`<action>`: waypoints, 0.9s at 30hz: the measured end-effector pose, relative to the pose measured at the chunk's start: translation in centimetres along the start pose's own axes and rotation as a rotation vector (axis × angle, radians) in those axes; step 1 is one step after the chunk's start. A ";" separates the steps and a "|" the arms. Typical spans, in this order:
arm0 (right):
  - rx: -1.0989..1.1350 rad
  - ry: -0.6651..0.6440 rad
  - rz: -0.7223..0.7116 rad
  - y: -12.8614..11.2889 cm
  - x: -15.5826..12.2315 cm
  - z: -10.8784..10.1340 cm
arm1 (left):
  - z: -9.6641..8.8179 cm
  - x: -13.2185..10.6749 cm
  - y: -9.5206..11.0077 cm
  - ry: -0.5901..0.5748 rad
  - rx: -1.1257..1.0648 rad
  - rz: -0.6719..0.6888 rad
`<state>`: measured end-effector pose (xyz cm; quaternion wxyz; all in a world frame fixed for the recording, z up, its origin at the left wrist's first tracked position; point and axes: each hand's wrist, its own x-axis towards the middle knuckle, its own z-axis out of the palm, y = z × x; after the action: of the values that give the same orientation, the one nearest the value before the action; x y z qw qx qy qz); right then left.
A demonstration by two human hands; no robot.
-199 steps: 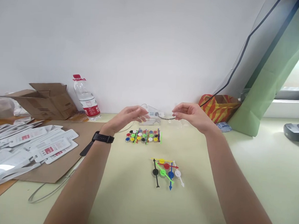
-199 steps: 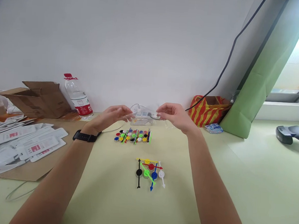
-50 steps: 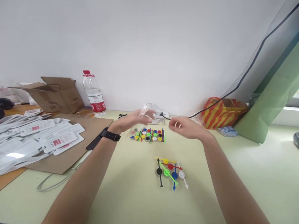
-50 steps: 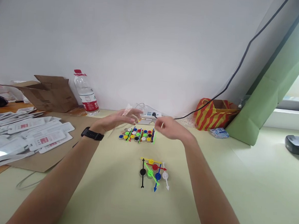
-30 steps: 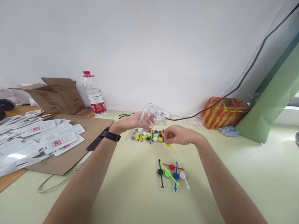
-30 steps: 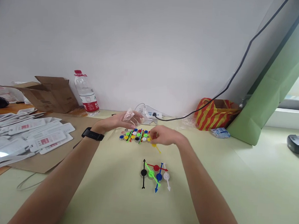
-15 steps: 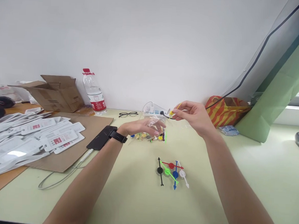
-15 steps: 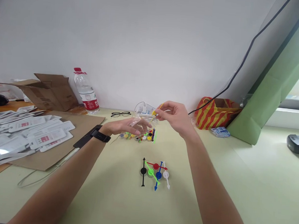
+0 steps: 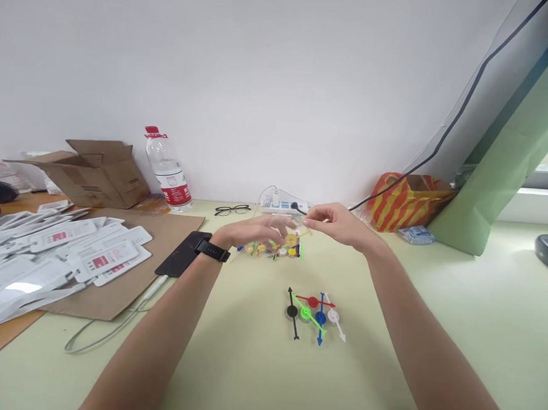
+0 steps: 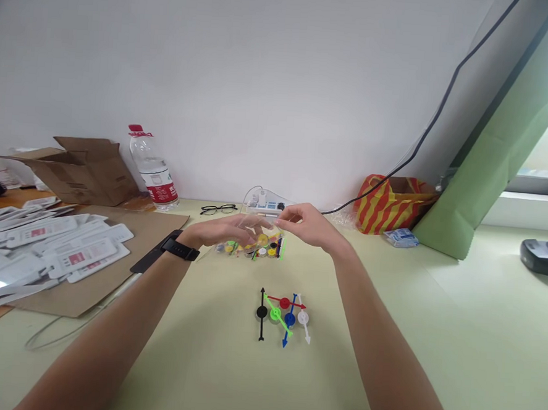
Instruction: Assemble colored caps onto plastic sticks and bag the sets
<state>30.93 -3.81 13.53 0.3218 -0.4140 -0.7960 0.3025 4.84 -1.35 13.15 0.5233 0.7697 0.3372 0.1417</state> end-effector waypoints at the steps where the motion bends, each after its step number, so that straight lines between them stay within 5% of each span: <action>1: -0.041 -0.022 0.020 0.5 0.1 -0.2 | -0.1 0.1 -0.2 0.028 0.041 -0.040; 6: -0.368 -0.200 0.220 2.8 0.1 -0.7 | -0.2 0.3 -0.8 0.079 0.133 -0.193; 11: -0.341 -0.775 0.268 3.4 -0.1 0.6 | -0.4 0.1 -0.6 0.099 0.075 -0.251; 13: -0.306 -0.893 0.256 3.0 0.0 1.6 | -0.5 0.0 -0.5 0.101 0.083 -0.267; 22: -0.345 -1.021 0.222 2.4 1.1 6.0 | -0.9 0.0 -0.7 0.053 0.075 -0.197; 27: -0.389 -0.912 0.246 2.8 1.4 5.7 | -0.3 -0.2 -0.4 -0.004 0.036 -0.027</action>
<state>27.22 -2.52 8.33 -0.1790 -0.3826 -0.8425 0.3343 4.41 -1.14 12.97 0.5119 0.7746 0.3489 0.1270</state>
